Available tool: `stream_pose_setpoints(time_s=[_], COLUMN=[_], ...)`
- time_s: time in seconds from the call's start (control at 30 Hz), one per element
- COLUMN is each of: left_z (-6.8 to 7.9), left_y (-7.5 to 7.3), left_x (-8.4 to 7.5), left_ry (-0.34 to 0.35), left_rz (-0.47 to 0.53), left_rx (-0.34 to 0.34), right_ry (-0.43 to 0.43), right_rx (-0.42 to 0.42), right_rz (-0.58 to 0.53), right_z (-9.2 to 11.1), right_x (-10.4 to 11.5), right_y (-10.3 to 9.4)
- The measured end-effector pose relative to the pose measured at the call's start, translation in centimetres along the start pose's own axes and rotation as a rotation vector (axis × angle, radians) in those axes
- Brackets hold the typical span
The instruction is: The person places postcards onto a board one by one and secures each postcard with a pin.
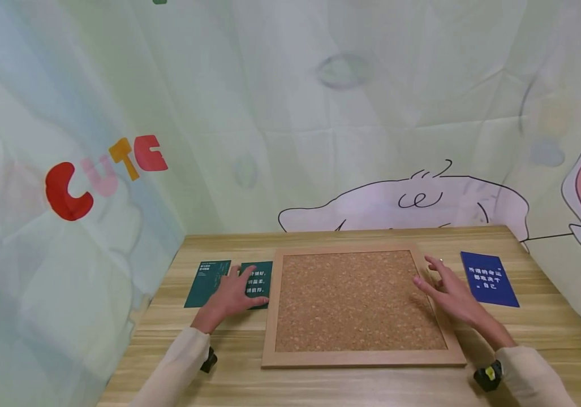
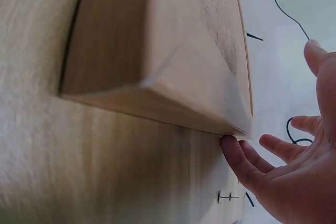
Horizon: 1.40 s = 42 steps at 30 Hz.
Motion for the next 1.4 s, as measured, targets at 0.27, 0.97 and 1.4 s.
stream_pose_setpoints(time_s=[0.27, 0.97, 1.4], left_z=[-0.4, 0.0, 0.1], left_y=[0.1, -0.4, 0.1], left_x=[0.2, 1.4, 1.8], left_ry=[-0.054, -0.248, -0.285], left_rz=[0.000, 0.057, 0.096], left_rx=[0.008, 0.102, 0.111], right_ry=[0.002, 0.041, 0.055], right_rx=[-0.014, -0.015, -0.012], right_rz=[0.009, -0.009, -0.024], right_z=[0.0, 0.4, 0.4], right_x=[-0.4, -0.6, -0.8], right_y=[0.2, 1.1, 1.4])
Point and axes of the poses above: each hand's wrist, its own z-axis away from the middle knuckle, its own y-axis out of the palm, x = y × z, the point moved 10 cm from there along -z, towards the middle knuckle, and after that the axes turned 7 degrees about z, right-handed, at the moved point
